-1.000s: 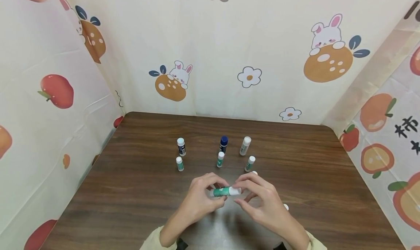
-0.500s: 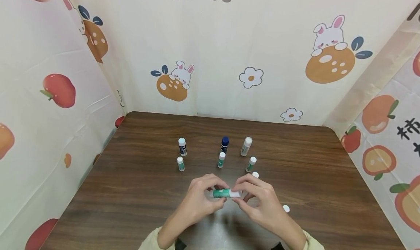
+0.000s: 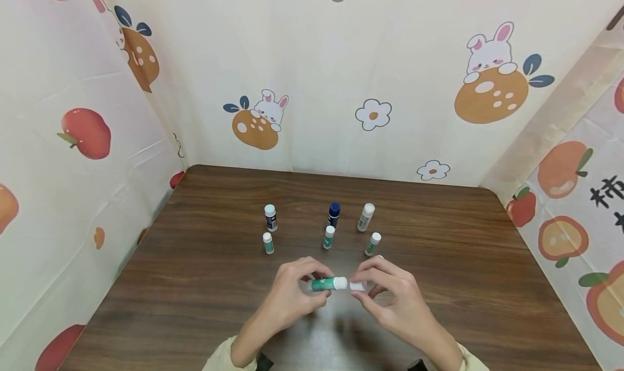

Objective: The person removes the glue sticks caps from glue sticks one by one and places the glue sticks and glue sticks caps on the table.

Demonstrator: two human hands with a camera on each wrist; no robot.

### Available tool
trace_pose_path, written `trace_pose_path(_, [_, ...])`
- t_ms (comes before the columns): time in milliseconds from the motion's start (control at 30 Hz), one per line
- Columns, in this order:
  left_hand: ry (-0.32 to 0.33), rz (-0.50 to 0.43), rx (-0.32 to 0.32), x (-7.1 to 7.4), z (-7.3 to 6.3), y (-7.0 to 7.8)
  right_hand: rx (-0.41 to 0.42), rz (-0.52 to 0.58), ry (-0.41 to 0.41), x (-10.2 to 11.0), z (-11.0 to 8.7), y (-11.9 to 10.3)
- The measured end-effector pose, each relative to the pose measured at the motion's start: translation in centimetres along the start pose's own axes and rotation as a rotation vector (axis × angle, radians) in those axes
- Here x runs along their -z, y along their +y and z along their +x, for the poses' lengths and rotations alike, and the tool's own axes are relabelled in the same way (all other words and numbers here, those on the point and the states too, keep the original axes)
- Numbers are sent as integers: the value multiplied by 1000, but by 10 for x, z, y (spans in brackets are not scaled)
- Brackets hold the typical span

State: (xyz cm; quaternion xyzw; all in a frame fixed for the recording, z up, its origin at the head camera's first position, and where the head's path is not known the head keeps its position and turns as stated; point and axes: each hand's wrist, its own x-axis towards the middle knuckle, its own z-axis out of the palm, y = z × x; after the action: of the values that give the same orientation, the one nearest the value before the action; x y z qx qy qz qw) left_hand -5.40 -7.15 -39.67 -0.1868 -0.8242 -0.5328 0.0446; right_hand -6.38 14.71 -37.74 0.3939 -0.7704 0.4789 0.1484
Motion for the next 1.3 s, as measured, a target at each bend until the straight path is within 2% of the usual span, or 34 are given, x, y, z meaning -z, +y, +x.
trace_pose_path(300, [80,-47,21,2,-3,-14,7,-31,25,7,-5,3])
trace_pose_path(467, [99,-71,75,5,-5,-18,-12,-62,32,11,-8,4])
trace_pose_path(533, [105,-86,100,8,-5,-15,-20,-69,31,13,-9,5])
trace_pose_path(733, [116,-102,131,21,-6,8,-19,-85,44,15,-11,7])
trace_pose_path(833, [124,-87,166,25,-6,11,-44,-88,41,17,-13,7])
trace_pose_path(900, [139,-86,179,25,-6,7,-58,-90,39,17,-14,7])
trace_pose_path(1033, [170,-103,207,22,-8,-12,-81,-92,35,19,-15,6])
trace_pose_path(1133, [176,-106,219,22,-9,-26,-62,-97,44,20,-15,7])
trace_pose_path(1300, [190,-98,217,25,-9,-33,-67,-101,46,21,-17,8])
